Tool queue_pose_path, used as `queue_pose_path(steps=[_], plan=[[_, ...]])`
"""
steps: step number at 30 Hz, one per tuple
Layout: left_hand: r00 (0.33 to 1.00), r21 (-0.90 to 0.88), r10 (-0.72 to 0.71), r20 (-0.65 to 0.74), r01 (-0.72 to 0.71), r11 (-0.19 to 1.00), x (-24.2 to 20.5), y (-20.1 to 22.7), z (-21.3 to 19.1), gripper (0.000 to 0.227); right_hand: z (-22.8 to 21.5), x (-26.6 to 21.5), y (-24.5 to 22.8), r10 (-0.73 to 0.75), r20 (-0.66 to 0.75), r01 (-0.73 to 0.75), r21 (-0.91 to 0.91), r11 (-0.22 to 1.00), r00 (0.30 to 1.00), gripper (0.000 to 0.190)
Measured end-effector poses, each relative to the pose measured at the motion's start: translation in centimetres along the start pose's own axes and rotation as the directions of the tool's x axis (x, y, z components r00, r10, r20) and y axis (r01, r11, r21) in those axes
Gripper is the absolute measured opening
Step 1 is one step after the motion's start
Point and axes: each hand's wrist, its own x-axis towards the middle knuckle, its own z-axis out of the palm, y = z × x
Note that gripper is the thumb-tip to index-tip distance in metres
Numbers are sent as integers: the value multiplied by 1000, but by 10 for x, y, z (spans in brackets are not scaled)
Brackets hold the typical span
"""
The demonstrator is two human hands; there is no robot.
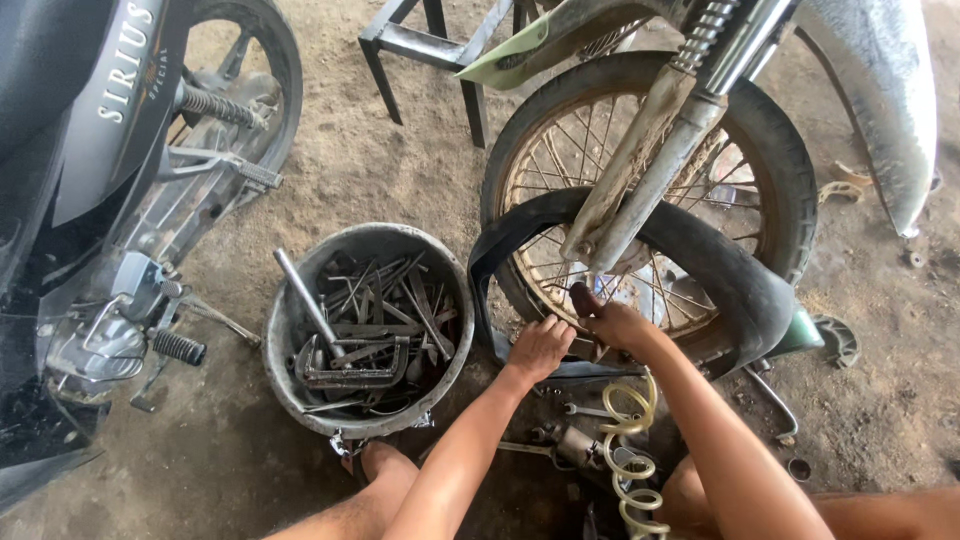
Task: The person replaces a motorcycle tire tube by removing the old tube with tools, inserting a new tube into the tire rim, and then positioning the tire back onto the wheel.
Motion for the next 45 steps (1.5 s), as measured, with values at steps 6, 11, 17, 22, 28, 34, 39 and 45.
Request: queue_pose_path(steps=[6,11,17,22,28,34,39,45], plan=[[982,124,-24,185,1,992,0,3,-4,28,4,-18,-24,-35,126,21,107,994,991,45],[987,32,-73,147,69,997,1,3,-3,11,23,31,-33,-70,9,68,143,987,998,54],[991,-43,-17,134,23,999,0,6,-14,3,25,77,-58,-108,-59,118,218,969,992,56],[998,-33,-2,70,4,999,1,2,4,13,9,51,-47,-201,35,203,-261,944,979,51],[993,-21,21,118,-19,1000,4,3,-15,18,-24,26,26,-29,229,160,-579,800,973,39],[996,-46,1,92,4,999,6,5,-13,6,-87,-3,31,123,251,171,-875,453,960,44],[998,-138,-3,69,13,990,4,9,-29,9,-37,19,56,102,442,-2,-222,975,891,42],[998,-152,-52,44,59,987,2,8,6,11,-29,-53,48,-168,289,320,-634,704,943,26]])
